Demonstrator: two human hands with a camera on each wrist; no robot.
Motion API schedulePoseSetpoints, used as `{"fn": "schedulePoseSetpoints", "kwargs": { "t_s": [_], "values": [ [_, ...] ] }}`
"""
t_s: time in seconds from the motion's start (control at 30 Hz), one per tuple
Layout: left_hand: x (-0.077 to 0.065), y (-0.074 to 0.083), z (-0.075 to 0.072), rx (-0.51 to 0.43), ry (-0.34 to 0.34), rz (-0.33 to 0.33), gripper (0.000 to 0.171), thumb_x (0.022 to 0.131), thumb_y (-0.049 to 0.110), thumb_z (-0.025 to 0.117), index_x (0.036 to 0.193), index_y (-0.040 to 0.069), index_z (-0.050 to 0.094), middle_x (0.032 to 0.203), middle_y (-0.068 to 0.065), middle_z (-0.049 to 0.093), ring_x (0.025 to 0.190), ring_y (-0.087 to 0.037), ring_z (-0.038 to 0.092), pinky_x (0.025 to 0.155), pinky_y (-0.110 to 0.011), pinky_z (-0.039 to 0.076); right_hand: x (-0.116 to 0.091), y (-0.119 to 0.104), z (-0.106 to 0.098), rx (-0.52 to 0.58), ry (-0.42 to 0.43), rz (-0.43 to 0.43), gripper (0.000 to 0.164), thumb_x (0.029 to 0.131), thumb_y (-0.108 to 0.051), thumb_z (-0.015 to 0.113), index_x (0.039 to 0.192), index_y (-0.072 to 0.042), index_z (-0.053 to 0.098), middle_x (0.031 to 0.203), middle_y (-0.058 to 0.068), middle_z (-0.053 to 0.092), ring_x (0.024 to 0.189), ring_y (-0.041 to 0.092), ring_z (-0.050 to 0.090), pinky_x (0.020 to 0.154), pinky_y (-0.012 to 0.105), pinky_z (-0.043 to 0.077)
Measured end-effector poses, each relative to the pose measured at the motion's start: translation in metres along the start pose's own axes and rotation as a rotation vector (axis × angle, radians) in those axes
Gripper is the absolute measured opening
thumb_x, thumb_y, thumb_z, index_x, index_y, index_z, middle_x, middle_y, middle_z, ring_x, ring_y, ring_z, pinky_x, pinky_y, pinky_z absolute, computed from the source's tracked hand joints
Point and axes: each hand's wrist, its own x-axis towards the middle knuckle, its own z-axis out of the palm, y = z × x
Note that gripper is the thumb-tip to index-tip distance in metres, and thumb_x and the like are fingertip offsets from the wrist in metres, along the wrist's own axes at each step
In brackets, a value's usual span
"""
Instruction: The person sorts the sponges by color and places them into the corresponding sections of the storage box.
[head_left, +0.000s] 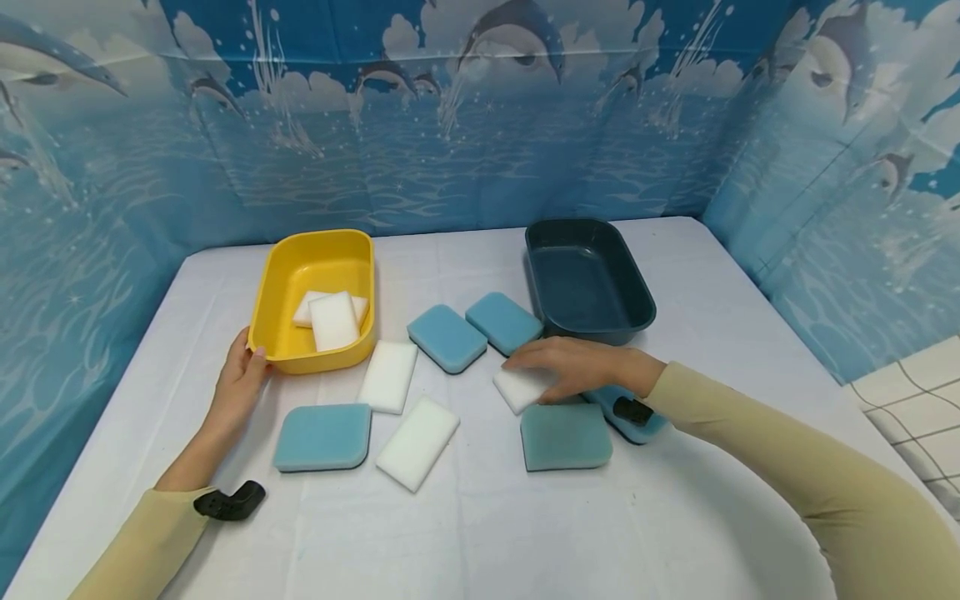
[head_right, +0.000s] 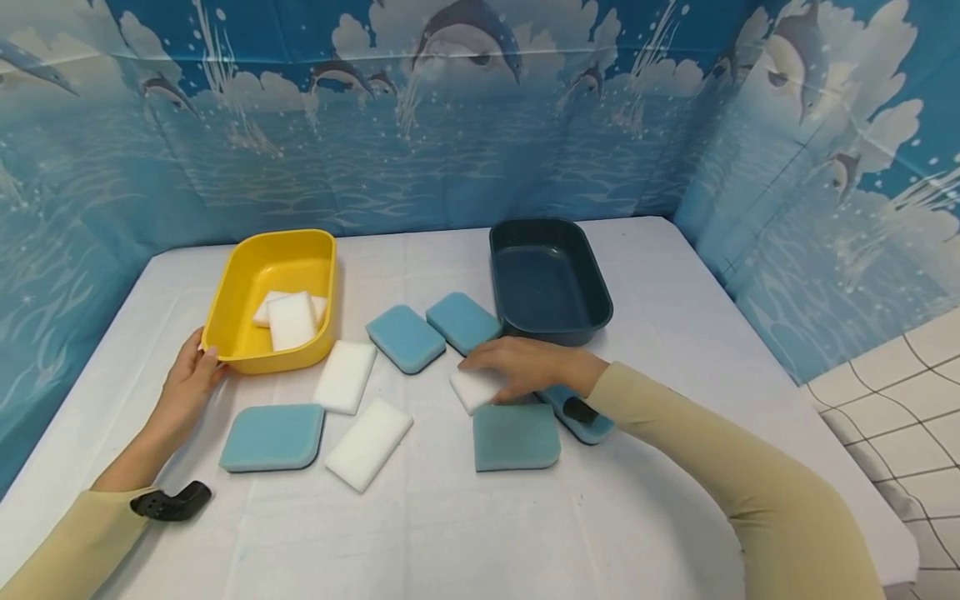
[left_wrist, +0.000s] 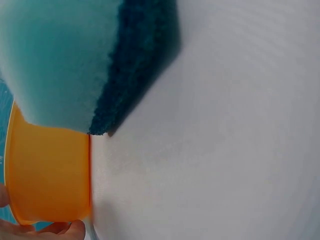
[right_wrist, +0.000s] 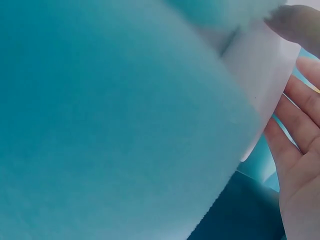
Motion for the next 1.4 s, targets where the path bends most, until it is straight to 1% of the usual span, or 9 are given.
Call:
{"fn": "schedulePoseSetpoints", "kwargs": {
  "t_s": [0.3,0.53,0.63,0.8,1.03,1.4],
  "values": [
    [0.0,0.001,0.0,0.009,-0.004,0.002,0.058,0.103,0.033,0.018,0.151,0.01,-0.005,0.159,-0.017,0.006,0.143,-0.038,0.019,0.112,-0.057,0.027,0.001,0.001,-0.004,0.021,0.008,0.001,0.064,0.081,-0.022,0.072,0.138,-0.01,0.046,0.141,0.006,0.05,0.13,0.025,0.048,0.105,0.043,0.045],
    [0.003,0.002,0.001,0.014,-0.001,-0.018,0.059,0.103,0.033,0.018,0.151,0.01,-0.006,0.159,-0.016,0.004,0.144,-0.037,0.018,0.113,-0.056,0.026,0.0,-0.001,-0.007,0.036,0.013,-0.003,0.063,0.083,-0.023,0.071,0.139,-0.01,0.045,0.141,0.006,0.05,0.13,0.025,0.047,0.105,0.043,0.044],
    [0.001,0.001,0.0,0.017,-0.005,-0.02,0.058,0.103,0.032,0.018,0.151,0.009,-0.006,0.159,-0.017,0.004,0.144,-0.038,0.018,0.112,-0.056,0.027,0.001,-0.002,-0.006,0.049,0.022,-0.017,0.062,0.083,-0.022,0.07,0.138,-0.01,0.046,0.141,0.006,0.05,0.13,0.025,0.047,0.105,0.043,0.044],
    [-0.002,-0.002,-0.003,0.027,-0.01,-0.005,0.058,0.103,0.031,0.017,0.151,0.008,-0.006,0.159,-0.018,0.004,0.143,-0.04,0.019,0.111,-0.058,0.027,0.004,-0.005,-0.003,0.075,0.029,-0.042,0.061,0.084,-0.021,0.07,0.138,-0.008,0.046,0.14,0.008,0.05,0.129,0.025,0.048,0.104,0.043,0.046],
    [0.0,-0.002,-0.003,0.027,-0.002,0.02,0.058,0.103,0.032,0.018,0.151,0.008,-0.003,0.158,-0.019,0.007,0.142,-0.04,0.022,0.111,-0.058,0.028,0.006,-0.007,-0.009,0.045,0.043,-0.058,0.06,0.084,-0.021,0.069,0.138,-0.007,0.046,0.14,0.008,0.051,0.129,0.025,0.048,0.104,0.042,0.046],
    [0.001,0.0,-0.001,-0.002,-0.012,0.01,0.058,0.103,0.033,0.018,0.151,0.01,-0.004,0.159,-0.017,0.005,0.143,-0.038,0.02,0.112,-0.057,0.027,0.013,-0.014,-0.015,-0.012,0.066,-0.078,0.058,0.085,-0.024,0.068,0.137,-0.007,0.048,0.137,0.01,0.052,0.125,0.025,0.051,0.103,0.041,0.047]
  ]
}}
